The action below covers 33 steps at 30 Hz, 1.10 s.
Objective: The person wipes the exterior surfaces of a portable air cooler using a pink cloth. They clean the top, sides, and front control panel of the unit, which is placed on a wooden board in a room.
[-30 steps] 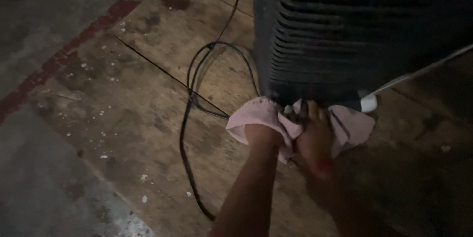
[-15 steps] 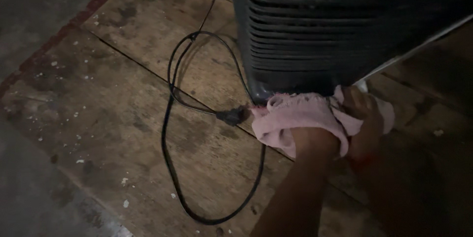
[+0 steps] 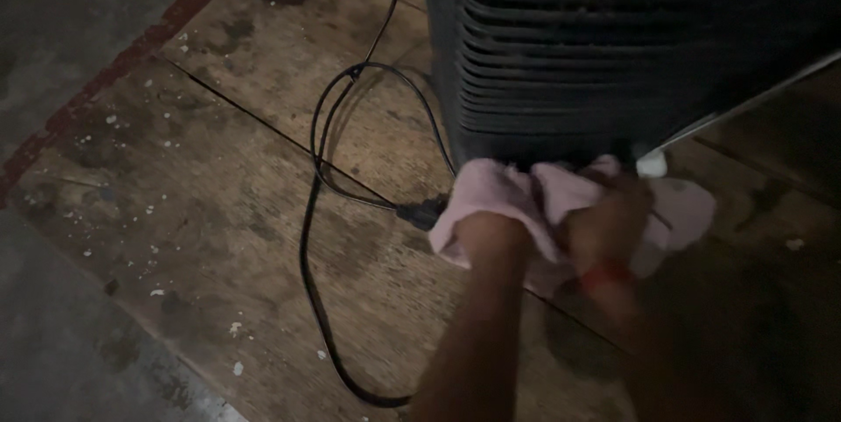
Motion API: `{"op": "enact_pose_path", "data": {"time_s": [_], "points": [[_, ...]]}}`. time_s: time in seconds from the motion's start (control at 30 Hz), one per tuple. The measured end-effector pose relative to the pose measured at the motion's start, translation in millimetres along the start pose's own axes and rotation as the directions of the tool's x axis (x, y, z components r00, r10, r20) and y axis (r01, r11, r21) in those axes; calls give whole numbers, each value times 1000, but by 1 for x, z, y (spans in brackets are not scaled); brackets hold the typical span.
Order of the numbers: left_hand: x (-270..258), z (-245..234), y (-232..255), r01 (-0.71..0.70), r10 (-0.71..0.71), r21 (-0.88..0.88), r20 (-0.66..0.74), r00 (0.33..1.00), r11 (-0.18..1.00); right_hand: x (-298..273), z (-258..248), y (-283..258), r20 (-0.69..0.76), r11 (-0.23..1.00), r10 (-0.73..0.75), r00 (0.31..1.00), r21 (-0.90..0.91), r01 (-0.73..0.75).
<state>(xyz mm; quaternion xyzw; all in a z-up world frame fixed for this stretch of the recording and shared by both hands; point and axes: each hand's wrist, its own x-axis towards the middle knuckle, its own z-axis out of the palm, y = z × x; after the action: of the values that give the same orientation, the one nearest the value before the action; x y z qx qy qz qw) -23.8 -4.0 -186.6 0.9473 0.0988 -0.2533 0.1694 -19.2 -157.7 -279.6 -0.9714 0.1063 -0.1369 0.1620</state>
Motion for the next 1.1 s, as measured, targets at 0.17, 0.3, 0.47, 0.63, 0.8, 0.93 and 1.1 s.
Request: {"op": "enact_pose_path", "data": {"time_s": [0.17, 0.3, 0.47, 0.63, 0.8, 0.93, 1.1], "points": [[17, -13, -57, 261, -229, -233, 154, 961, 937, -27, 1, -47, 95, 965, -220, 971, -123, 231], [25, -19, -48, 296, -242, -327, 197, 950, 897, -17, -4, -32, 182, 990, -102, 978, 119, 81], [27, -10, -27, 36, -178, -733, -118, 977, 679, 23, -20, 0, 233, 746, 318, 919, 537, -394], [22, 10, 16, -127, -203, -912, -220, 954, 391, 37, -30, -16, 400, 480, 363, 841, 693, -537], [17, 8, 51, -187, -199, -971, -214, 956, 148, 37, -48, -45, 505, 289, 305, 808, 759, -584], [16, 12, 52, -172, -185, -982, -155, 970, -80, 36, -70, -44, 543, 210, 292, 787, 767, -607], [19, 2, 29, -159, -185, -916, -96, 978, -369, 30, -91, -62, 590, 140, 241, 771, 765, -629]]}}
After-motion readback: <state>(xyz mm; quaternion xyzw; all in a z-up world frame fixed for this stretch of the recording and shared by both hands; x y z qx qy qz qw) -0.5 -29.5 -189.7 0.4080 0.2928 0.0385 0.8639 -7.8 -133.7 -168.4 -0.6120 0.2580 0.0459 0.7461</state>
